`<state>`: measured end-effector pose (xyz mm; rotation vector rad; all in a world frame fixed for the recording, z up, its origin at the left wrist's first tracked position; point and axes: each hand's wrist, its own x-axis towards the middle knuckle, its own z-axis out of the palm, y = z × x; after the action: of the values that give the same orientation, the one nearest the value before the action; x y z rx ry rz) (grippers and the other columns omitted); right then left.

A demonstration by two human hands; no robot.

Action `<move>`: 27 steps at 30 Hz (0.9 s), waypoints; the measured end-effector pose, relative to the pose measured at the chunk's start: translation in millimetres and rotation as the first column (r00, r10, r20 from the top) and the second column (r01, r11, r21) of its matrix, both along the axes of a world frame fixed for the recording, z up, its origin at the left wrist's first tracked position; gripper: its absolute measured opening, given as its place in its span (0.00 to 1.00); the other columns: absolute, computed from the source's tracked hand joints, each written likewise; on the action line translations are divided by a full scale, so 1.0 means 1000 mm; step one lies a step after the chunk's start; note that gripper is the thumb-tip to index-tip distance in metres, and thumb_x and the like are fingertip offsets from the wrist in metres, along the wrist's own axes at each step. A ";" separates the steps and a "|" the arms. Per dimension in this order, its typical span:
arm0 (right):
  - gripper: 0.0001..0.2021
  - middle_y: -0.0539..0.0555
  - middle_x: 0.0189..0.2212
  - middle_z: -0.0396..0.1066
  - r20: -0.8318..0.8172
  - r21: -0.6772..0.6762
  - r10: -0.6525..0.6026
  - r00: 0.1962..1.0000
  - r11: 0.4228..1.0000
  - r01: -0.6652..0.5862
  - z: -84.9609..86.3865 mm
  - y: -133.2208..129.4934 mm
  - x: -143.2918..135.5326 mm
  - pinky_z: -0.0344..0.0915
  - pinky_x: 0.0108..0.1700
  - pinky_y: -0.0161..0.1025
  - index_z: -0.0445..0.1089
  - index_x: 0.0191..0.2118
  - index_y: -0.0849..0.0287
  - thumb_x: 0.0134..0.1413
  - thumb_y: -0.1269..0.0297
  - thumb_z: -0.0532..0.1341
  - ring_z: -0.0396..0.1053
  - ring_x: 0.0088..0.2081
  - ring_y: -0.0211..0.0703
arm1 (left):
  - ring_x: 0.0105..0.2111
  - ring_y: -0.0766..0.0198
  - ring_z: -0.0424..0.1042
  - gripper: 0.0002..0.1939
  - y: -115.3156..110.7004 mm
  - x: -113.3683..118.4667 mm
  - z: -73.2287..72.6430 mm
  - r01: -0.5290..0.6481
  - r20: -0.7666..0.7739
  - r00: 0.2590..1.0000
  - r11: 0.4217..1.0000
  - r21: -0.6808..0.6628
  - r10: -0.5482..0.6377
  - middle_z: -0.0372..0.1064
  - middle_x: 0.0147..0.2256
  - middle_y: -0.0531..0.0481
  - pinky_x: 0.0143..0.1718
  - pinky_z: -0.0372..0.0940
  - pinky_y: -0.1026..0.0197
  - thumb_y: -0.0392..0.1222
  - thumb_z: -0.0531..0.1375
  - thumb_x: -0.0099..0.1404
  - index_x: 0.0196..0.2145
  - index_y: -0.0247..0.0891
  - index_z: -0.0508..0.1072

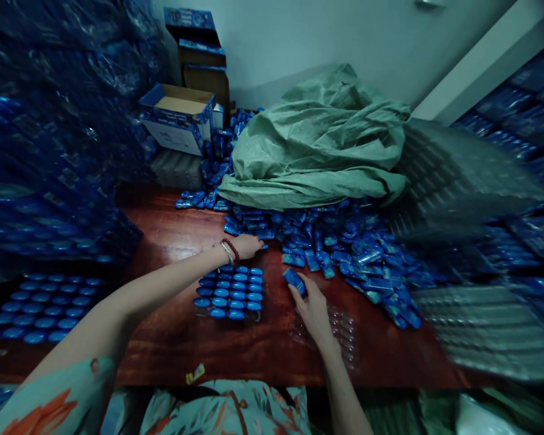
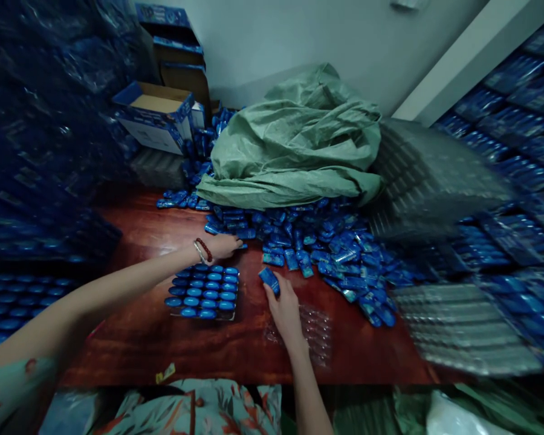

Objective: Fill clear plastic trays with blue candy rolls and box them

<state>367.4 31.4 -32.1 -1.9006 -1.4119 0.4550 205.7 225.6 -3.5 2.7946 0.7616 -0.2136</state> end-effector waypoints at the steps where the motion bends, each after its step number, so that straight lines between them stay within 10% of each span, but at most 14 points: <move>1: 0.20 0.57 0.37 0.70 -0.082 -0.033 -0.020 0.996 0.999 0.018 0.003 -0.003 -0.004 0.65 0.38 0.40 0.64 0.47 0.60 0.56 0.50 0.52 0.69 0.35 0.43 | 0.35 0.56 0.73 0.09 0.004 -0.006 0.005 -0.006 0.010 1.000 1.000 -0.013 0.006 0.70 0.37 0.39 0.34 0.67 0.59 0.32 0.54 0.62 0.40 0.31 0.69; 5: 0.21 0.47 0.21 0.66 -0.512 -0.200 -0.109 0.852 0.980 0.005 0.010 -0.020 -0.015 0.57 0.19 0.31 0.62 0.37 0.58 0.56 0.44 0.47 0.61 0.17 0.33 | 0.43 0.61 0.70 0.14 -0.004 -0.061 0.040 -0.105 0.131 0.985 0.994 -0.037 0.109 0.67 0.46 0.41 0.41 0.65 0.61 0.34 0.47 0.67 0.49 0.34 0.62; 8: 0.20 0.45 0.17 0.63 -0.655 -0.320 -0.072 0.752 0.928 -0.190 0.010 -0.039 -0.018 0.50 0.13 0.28 0.63 0.34 0.58 0.52 0.43 0.52 0.56 0.13 0.31 | 0.41 0.62 0.69 0.15 -0.043 -0.130 0.069 -0.314 0.452 0.817 0.934 -0.170 0.357 0.68 0.44 0.46 0.42 0.64 0.62 0.43 0.50 0.67 0.49 0.37 0.63; 11: 0.15 0.47 0.22 0.66 -0.578 -0.295 0.133 0.805 0.886 -0.358 0.010 -0.056 -0.026 0.62 0.21 0.30 0.67 0.41 0.57 0.56 0.53 0.54 0.65 0.20 0.35 | 0.41 0.61 0.68 0.15 -0.099 -0.198 0.079 -0.514 0.532 0.649 0.829 -0.221 0.545 0.67 0.42 0.48 0.42 0.64 0.61 0.47 0.53 0.65 0.46 0.41 0.68; 14: 0.15 0.54 0.38 0.69 -0.296 -0.140 0.364 0.883 0.898 -0.417 0.009 -0.062 -0.041 0.67 0.42 0.38 0.66 0.49 0.54 0.60 0.64 0.50 0.69 0.40 0.40 | 0.40 0.60 0.68 0.14 -0.152 -0.240 0.057 -0.623 0.521 0.552 0.737 -0.262 0.651 0.66 0.39 0.49 0.39 0.66 0.61 0.49 0.54 0.63 0.42 0.42 0.72; 21: 0.20 0.58 0.44 0.68 0.457 0.080 0.467 0.757 0.826 -0.557 -0.010 -0.058 -0.048 0.67 0.46 0.42 0.60 0.54 0.59 0.57 0.77 0.47 0.66 0.45 0.44 | 0.33 0.63 0.71 0.13 -0.211 -0.201 -0.012 -0.732 0.603 0.259 0.561 -0.388 0.755 0.69 0.34 0.49 0.35 0.68 0.61 0.47 0.59 0.60 0.40 0.37 0.67; 27: 0.19 0.57 0.34 0.67 0.600 -0.256 0.626 0.498 0.740 -0.622 0.017 -0.046 -0.053 0.65 0.35 0.39 0.63 0.49 0.63 0.53 0.81 0.46 0.65 0.35 0.44 | 0.38 0.62 0.69 0.12 -0.201 -0.181 -0.040 -0.582 0.698 0.538 0.807 -0.098 0.473 0.69 0.39 0.45 0.40 0.67 0.56 0.34 0.50 0.66 0.46 0.40 0.65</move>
<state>314.6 -14.2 -14.9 -1.5264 -2.6218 0.0821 24.9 24.8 -43.6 2.2722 1.3680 0.9995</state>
